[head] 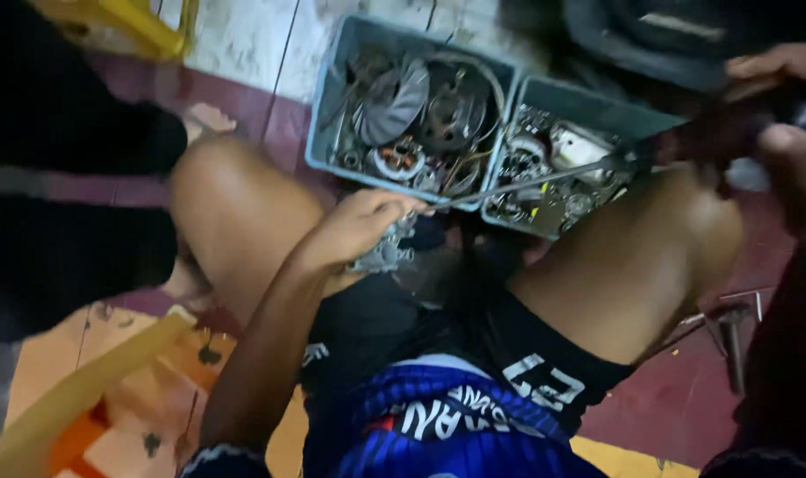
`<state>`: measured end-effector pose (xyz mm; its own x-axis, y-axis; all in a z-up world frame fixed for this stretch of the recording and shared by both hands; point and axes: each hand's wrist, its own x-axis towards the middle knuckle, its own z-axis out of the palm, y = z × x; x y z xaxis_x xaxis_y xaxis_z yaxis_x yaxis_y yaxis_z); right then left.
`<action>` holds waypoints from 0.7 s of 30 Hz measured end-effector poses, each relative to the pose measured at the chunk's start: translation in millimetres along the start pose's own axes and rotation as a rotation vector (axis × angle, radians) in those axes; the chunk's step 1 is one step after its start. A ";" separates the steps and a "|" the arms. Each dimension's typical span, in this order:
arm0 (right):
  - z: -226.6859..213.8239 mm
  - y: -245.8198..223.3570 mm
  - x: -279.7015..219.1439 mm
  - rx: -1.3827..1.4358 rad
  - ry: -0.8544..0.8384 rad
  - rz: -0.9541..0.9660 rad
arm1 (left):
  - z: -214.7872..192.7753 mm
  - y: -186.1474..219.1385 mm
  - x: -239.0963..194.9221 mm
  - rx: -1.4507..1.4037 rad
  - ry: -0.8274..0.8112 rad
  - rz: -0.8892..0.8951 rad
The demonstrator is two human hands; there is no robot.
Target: Disassembling and cleaning a motorcycle carburetor using a cloth and screwdriver
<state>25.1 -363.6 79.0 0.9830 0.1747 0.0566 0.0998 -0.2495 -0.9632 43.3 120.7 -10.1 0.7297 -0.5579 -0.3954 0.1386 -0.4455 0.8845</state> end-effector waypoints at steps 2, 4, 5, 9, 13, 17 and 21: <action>60.2 -48.0 8.0 -0.017 0.034 -0.021 | -3.7 9.5 1.7 0.029 0.010 0.055; 81.4 -83.1 13.5 -0.256 -0.017 -0.248 | -9.0 25.4 -3.5 0.064 -0.012 -0.160; 76.5 -80.4 8.3 -0.259 -0.007 -0.250 | -10.2 23.3 -2.4 0.070 -0.017 -0.153; 70.5 -82.8 4.0 -0.418 0.057 -0.242 | -14.6 16.1 9.5 0.070 0.004 -0.119; 70.4 -72.4 -2.5 -0.069 0.041 -0.267 | -25.7 43.0 14.0 0.130 -0.030 -0.199; 41.2 -39.3 -28.4 -0.578 0.225 -0.233 | -30.3 50.4 25.6 0.185 -0.062 -0.181; 50.3 -60.4 -22.8 -0.317 0.065 -0.195 | -27.1 37.1 42.3 0.192 -0.136 -0.095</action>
<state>-11.2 -304.6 122.7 0.9474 0.1901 0.2576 0.3193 -0.5016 -0.8041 97.5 99.6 12.7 0.6205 -0.5906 -0.5158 0.0634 -0.6179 0.7837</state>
